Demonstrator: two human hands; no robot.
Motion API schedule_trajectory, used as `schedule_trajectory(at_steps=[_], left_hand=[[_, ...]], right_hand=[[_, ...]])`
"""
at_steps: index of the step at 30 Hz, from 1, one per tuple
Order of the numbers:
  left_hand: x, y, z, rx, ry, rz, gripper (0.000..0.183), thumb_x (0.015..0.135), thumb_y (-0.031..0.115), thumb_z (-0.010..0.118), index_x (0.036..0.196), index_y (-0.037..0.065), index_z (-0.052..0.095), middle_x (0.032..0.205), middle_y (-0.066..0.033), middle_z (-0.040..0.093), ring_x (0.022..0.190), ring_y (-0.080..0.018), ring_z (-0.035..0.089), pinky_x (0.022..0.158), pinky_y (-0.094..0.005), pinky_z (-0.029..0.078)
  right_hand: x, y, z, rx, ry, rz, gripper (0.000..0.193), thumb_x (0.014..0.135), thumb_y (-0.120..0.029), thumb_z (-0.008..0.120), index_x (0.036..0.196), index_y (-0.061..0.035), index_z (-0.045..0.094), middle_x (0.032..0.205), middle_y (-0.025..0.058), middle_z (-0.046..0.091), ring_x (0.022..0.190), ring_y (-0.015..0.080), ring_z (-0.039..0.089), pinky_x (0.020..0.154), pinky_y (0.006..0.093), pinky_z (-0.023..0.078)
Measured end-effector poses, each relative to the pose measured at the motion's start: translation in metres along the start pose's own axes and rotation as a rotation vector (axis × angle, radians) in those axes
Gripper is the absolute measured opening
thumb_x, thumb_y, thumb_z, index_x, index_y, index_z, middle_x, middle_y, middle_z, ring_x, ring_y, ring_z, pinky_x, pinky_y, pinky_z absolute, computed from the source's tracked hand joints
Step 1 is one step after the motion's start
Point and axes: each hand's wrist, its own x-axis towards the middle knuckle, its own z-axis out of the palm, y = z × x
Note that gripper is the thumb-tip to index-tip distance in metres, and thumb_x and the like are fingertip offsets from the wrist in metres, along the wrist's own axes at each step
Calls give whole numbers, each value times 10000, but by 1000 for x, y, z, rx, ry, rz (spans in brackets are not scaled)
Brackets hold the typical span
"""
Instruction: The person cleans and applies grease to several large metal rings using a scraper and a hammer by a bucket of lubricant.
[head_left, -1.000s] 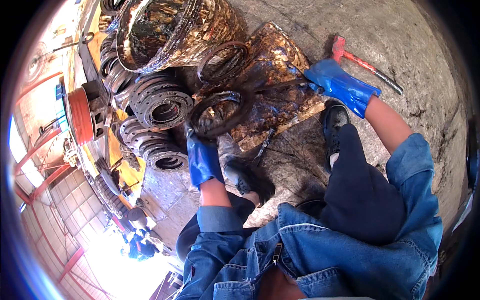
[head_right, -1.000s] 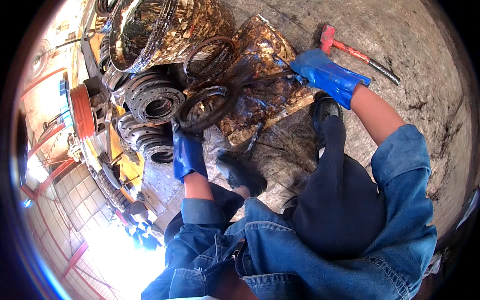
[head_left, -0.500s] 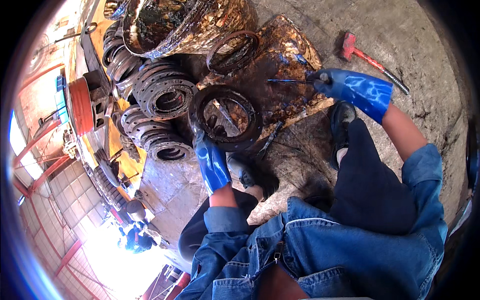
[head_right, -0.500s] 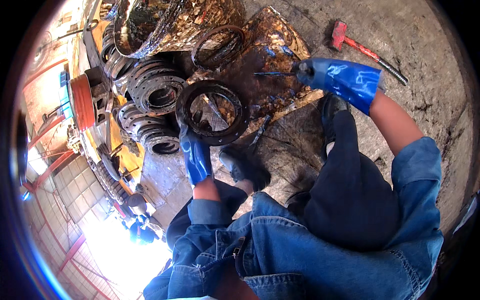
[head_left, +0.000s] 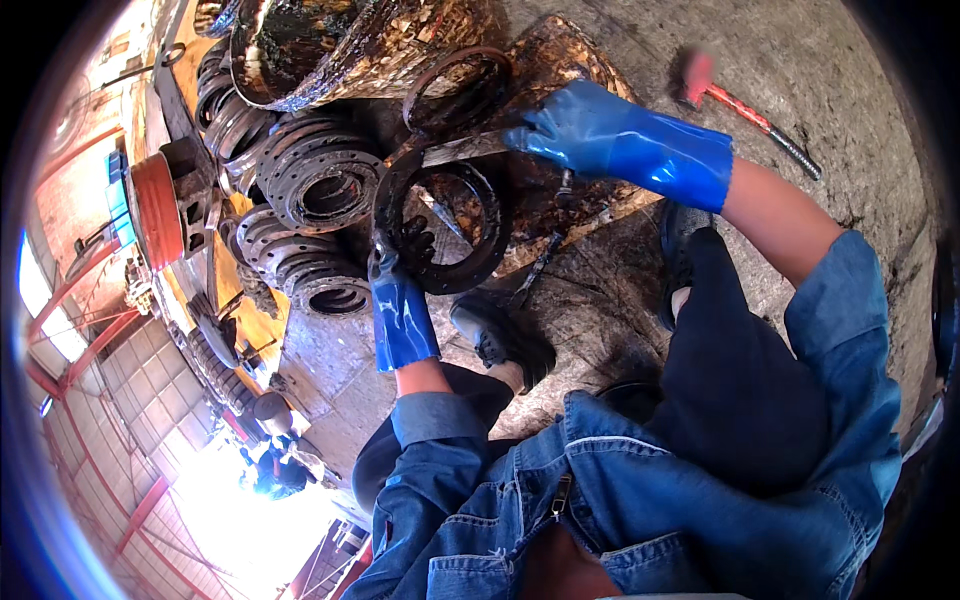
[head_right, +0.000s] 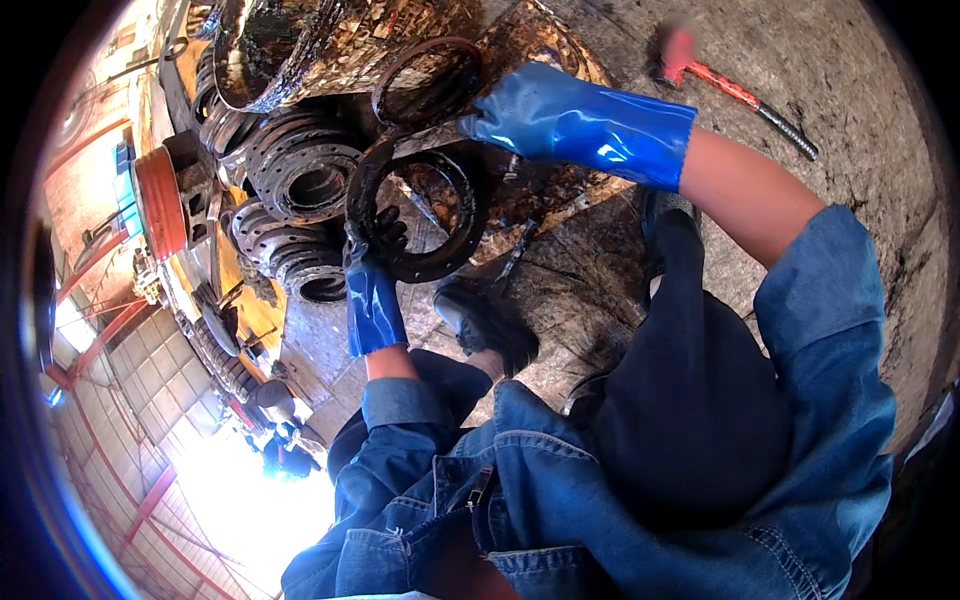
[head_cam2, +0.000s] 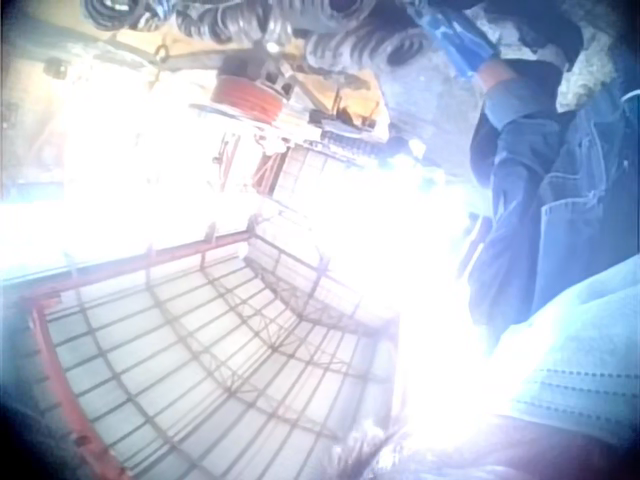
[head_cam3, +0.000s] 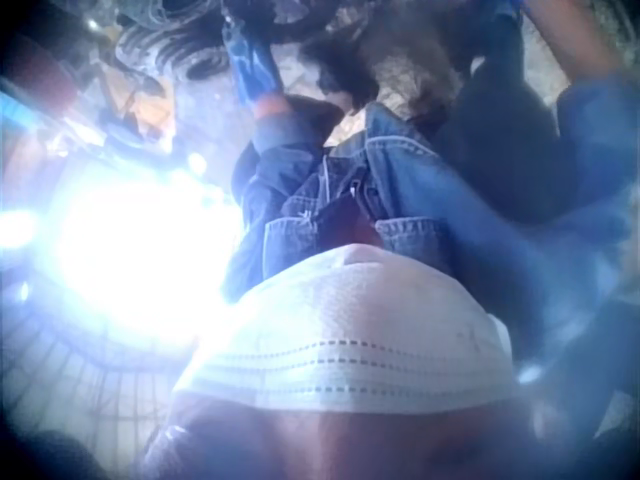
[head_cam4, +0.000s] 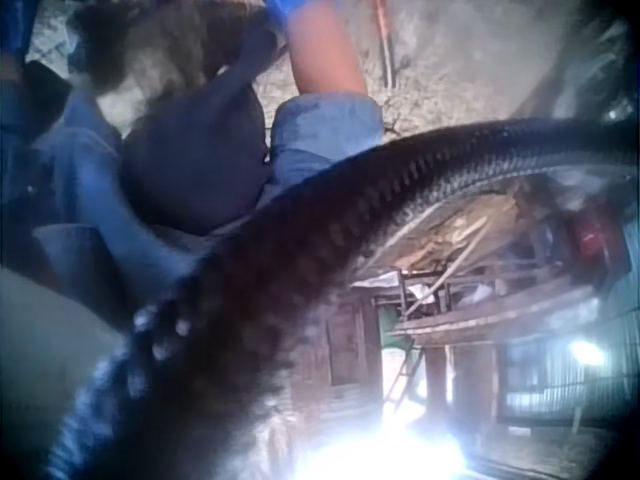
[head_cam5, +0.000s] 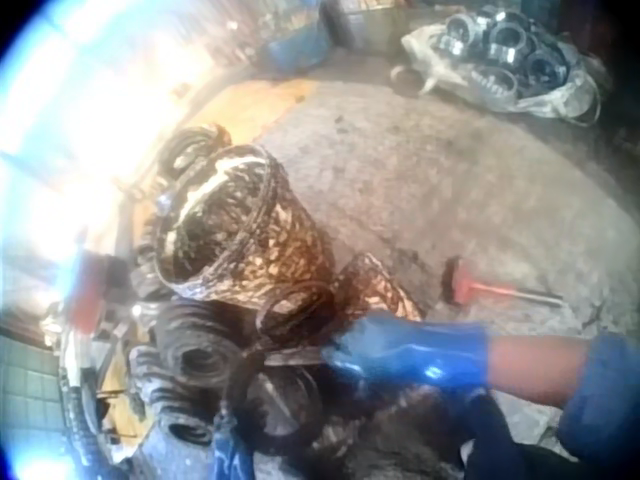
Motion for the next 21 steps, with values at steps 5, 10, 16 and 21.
schedule_trajectory(at_steps=[5, 10, 16, 21], left_hand=[[0, -10, -9, -76, -103, 131, 589, 946, 548, 467, 1361, 130, 462, 1167, -174, 644, 845, -304, 656, 693, -421, 538], [-9, 1, 5, 0, -39, 127, 488, 998, 433, 367, 1357, 114, 454, 1247, -196, 606, 915, -327, 656, 743, -415, 549], [-13, 7, 13, 29, -6, 129, 479, 1016, 423, 331, 1354, 107, 454, 1243, -189, 611, 948, -328, 661, 761, -420, 553], [-9, 5, 10, -114, -30, 105, 569, 970, 493, 440, 1371, 90, 458, 1198, -177, 623, 933, -329, 651, 761, -441, 536]], right_hand=[[6, 3, 16, 84, 96, -38, 526, 1011, -480, 350, 1094, -53, 647, 911, 159, 673, 850, 323, 651, 801, 439, 528], [1, 13, 28, 224, -57, 160, 460, 977, -470, 433, 1149, -95, 635, 988, 154, 667, 899, 329, 656, 812, 426, 533], [-13, 26, 52, -103, -83, -100, 551, 780, -85, 645, 1313, -152, 524, 1001, 165, 651, 914, 363, 647, 790, 474, 539], [-22, 23, 56, 112, -144, -35, 490, 800, -75, 616, 1279, -161, 558, 1018, 157, 654, 923, 347, 651, 794, 465, 537]])
